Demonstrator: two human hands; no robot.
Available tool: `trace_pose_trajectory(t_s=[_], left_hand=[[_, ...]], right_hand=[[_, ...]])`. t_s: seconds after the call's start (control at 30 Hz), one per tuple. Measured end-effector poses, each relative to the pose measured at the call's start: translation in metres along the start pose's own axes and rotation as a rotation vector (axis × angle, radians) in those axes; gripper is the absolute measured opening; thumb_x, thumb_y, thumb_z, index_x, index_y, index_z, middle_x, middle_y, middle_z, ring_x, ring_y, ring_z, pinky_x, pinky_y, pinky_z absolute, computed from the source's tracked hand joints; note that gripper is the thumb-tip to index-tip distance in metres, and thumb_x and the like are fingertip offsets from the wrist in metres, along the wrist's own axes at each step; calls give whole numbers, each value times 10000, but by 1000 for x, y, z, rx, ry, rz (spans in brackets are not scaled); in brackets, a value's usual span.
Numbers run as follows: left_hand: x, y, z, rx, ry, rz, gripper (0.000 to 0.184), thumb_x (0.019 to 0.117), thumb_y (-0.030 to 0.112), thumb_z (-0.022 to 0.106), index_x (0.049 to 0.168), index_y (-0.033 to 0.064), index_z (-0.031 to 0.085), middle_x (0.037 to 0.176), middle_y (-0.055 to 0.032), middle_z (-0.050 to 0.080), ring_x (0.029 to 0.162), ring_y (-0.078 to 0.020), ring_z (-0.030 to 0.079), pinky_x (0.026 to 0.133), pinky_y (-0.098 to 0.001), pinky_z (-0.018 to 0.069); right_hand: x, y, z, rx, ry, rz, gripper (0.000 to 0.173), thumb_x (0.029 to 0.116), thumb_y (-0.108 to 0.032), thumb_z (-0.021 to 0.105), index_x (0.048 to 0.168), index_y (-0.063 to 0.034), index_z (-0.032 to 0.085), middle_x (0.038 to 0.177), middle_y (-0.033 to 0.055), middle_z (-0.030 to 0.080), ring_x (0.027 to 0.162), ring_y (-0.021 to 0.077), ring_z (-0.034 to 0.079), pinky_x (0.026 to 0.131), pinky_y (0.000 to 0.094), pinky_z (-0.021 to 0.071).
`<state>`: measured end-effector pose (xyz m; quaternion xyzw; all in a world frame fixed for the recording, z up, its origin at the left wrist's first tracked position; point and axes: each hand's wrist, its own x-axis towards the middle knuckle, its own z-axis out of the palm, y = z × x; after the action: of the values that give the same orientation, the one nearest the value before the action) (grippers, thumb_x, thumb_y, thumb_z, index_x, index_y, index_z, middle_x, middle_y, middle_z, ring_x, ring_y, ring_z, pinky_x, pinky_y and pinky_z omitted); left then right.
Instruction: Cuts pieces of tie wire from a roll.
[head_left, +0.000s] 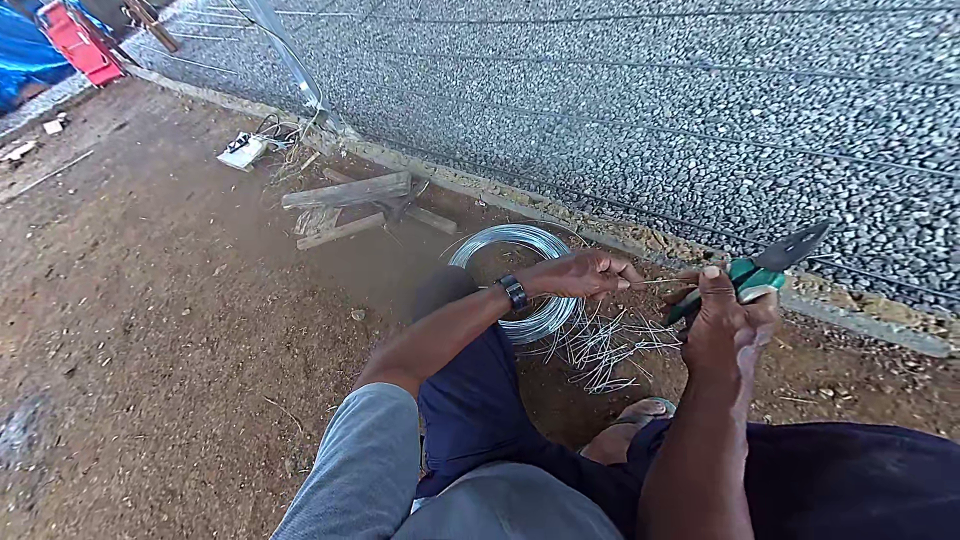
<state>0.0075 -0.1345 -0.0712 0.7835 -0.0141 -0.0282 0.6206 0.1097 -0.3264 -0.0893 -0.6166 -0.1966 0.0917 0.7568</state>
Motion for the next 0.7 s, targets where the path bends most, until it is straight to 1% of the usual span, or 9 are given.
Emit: trace_pose_trajectory(t_s=[0.1, 0.2, 0.33, 0.4, 0.47, 0.53, 0.57, 0.63, 0.7], left_hand=[[-1, 0, -1, -12, -16, 21, 214, 1051, 87, 538, 1181, 16, 693, 838, -68, 647, 605, -84, 510, 576, -231, 457], [-1, -2, -1, -13, -27, 45, 211, 1048, 78, 546, 1186, 3, 687, 812, -77, 632, 602, -89, 510, 577, -233, 459], [-8, 10, -1, 118, -30, 14, 210, 1055, 111, 531, 1171, 15, 677, 828, -78, 624, 607, -96, 519, 573, -246, 471], [-12, 20, 1, 184, -22, -42, 244, 1065, 151, 514, 1225, 66, 677, 887, -69, 634, 631, -100, 517, 584, -256, 468], [-14, 27, 2, 301, 4, -108, 275, 1071, 243, 516, 1274, 175, 688, 930, -36, 675, 668, -108, 576, 636, -288, 517], [-12, 25, 2, 323, 14, -150, 293, 1068, 323, 527, 1288, 224, 693, 1048, -2, 718, 731, -104, 634, 696, -305, 555], [-9, 21, 1, 300, 2, -153, 299, 1070, 320, 520, 1288, 204, 688, 1099, 4, 717, 747, -100, 633, 701, -298, 550], [-3, 16, 2, 251, -8, -148, 298, 1067, 290, 516, 1276, 163, 687, 1000, -14, 690, 690, -108, 587, 639, -288, 517], [2, 16, 3, 216, -20, -141, 287, 1062, 254, 520, 1267, 146, 688, 982, -15, 688, 657, -101, 570, 603, -271, 501]], right_hand=[[-2, -3, -3, 32, -27, -1, 362, 1074, -247, 530, 1329, -8, 436, 928, 77, 721, 590, 199, 689, 548, 358, 624], [-3, -8, -3, 64, -17, 11, 367, 1068, -248, 539, 1333, -19, 430, 925, 81, 722, 582, 205, 686, 535, 360, 619], [-4, -7, -4, 41, -43, 20, 401, 1067, -247, 530, 1363, -5, 412, 957, 103, 698, 616, 215, 681, 573, 396, 628], [-4, -4, -6, 39, -5, 51, 422, 1058, -268, 565, 1362, -1, 442, 974, 129, 718, 631, 245, 693, 577, 421, 629], [-3, -2, -8, 63, 39, 88, 439, 1044, -285, 597, 1361, -18, 452, 982, 136, 723, 638, 259, 691, 572, 433, 624], [0, 0, -12, 84, 68, 113, 435, 1030, -278, 615, 1352, -17, 483, 960, 138, 716, 653, 267, 688, 592, 450, 623], [2, -1, -13, 80, 72, 117, 432, 1033, -263, 607, 1363, -16, 479, 940, 140, 715, 656, 268, 691, 605, 449, 626], [3, -4, -15, 57, 74, 106, 415, 1040, -237, 582, 1377, -23, 467, 857, 133, 698, 630, 243, 672, 597, 417, 609], [5, -4, -17, 12, 82, 100, 392, 1046, -247, 572, 1363, -34, 485, 783, 117, 678, 600, 221, 656, 584, 390, 597]])
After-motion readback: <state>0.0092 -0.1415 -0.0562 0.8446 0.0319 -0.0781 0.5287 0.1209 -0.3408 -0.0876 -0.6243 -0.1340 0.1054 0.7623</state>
